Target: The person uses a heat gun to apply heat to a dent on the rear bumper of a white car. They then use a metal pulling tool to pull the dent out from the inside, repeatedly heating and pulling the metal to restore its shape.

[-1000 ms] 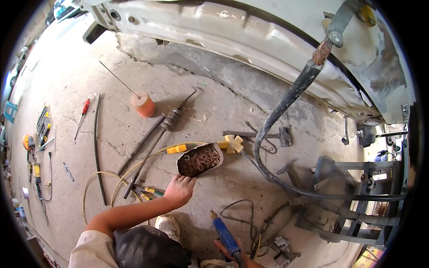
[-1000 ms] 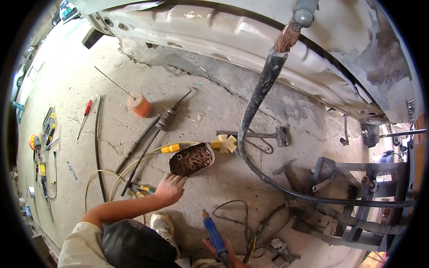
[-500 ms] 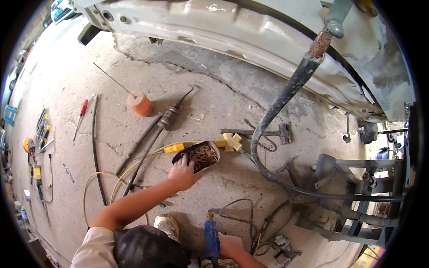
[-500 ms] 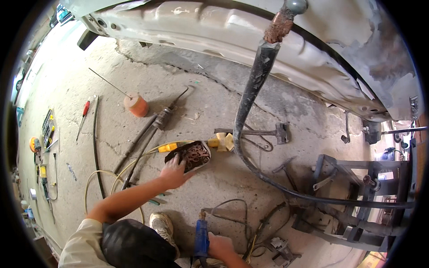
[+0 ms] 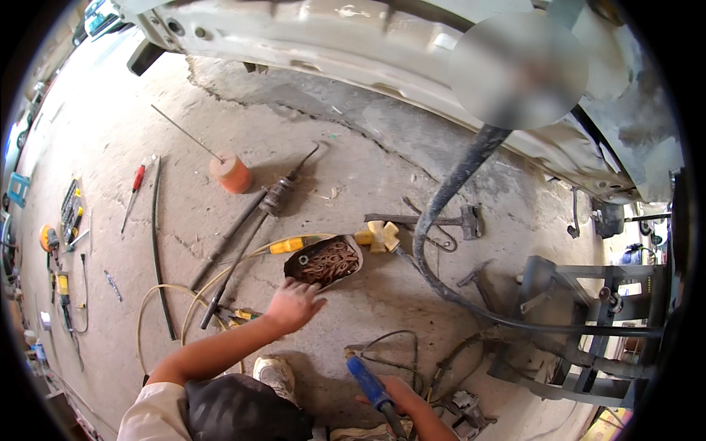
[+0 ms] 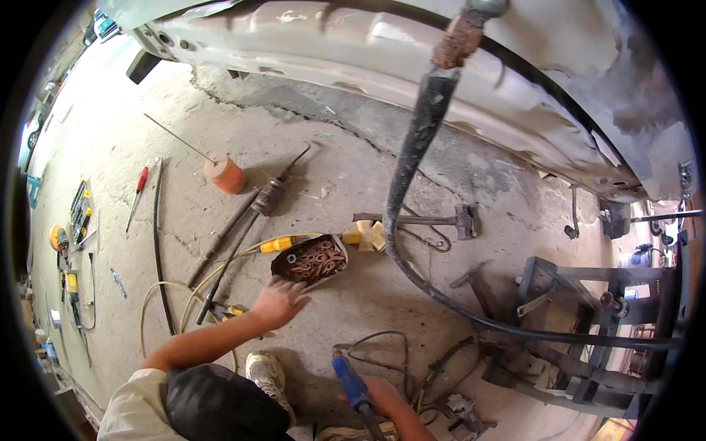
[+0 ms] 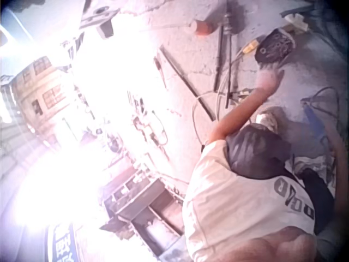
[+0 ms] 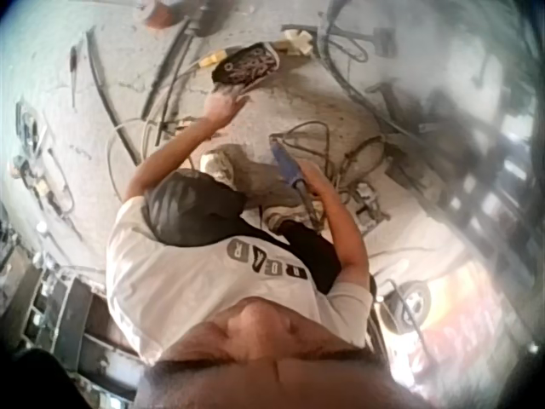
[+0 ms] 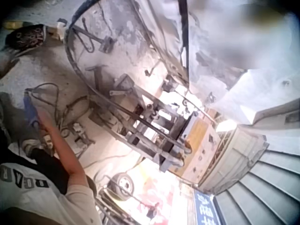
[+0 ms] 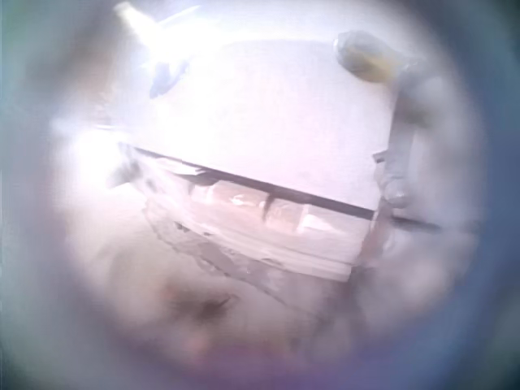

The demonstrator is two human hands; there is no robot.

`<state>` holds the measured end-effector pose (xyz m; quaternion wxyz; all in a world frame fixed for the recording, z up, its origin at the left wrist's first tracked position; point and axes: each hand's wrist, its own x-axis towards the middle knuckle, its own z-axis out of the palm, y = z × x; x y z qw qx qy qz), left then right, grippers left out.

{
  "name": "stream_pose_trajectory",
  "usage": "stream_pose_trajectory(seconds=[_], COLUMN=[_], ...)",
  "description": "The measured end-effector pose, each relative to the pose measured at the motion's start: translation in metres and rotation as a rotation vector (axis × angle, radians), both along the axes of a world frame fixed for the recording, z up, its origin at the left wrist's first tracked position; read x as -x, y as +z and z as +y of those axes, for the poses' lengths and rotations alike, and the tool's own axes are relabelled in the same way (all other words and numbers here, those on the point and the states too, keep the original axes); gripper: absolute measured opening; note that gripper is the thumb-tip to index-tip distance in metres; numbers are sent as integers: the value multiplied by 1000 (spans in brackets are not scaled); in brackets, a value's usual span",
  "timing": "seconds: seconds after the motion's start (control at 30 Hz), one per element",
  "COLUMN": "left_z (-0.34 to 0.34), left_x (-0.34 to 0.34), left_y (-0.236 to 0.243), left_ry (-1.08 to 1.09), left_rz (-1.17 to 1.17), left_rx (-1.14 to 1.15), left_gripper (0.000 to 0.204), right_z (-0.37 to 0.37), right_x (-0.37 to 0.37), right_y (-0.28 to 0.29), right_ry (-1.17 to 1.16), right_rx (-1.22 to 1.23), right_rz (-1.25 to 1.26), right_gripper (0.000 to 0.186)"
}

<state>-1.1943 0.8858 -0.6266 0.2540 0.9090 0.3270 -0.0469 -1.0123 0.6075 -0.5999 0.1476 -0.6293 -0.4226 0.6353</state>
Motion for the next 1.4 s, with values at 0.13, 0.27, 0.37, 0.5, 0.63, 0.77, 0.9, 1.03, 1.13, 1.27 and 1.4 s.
stream_pose_trajectory(seconds=[0.13, 0.27, 0.37, 0.5, 0.63, 0.77, 0.9, 1.03, 1.13, 1.27, 1.4], left_z=[31, 42, 45, 51, 55, 50, 28, 0, -37, -91, -126], left_x=[22, 0, 3, -8, 2, -19, -52, -106, -195, -318, -438], left_y=[-44, -46, -68, -66, -62, -19, 48, 120, 179, 254, 293], left_ry=[-85, -139, -188, -239, -281, -216, -255, -365, -491, -469, -435], left_rz=[60, 49, 144, 133, 109, 182, 169, -185, -377, -654, -650], left_rx=[-309, -436, -483, -375, -341, -110, -48, 69, -56, -2, 236], left_gripper=[23, 22, 10, 9, 8, 18, 21, 18, 14, 19, 28], right_z=[10, 23, 13, 5, 6, -5, -36, -69, -85, -104, -125], right_x=[4, -4, 3, -2, 3, 13, -21, -43, -50, -81, -94], right_y=[-6, 17, 5, -7, 25, 19, 130, 223, 243, 290, 278], right_ry=[-193, -29, -77, -48, 108, 259, 87, -226, -365, -175, -112], right_rx=[211, -83, -94, -229, -165, -331, -489, -675, -884, -837, -911], right_rz=[270, 28, 101, 97, -133, -209, -259, -234, -230, -284, -258], right_gripper=[33, 35, 29, 22, 23, 23, 27, 33, 33, 28, 25])
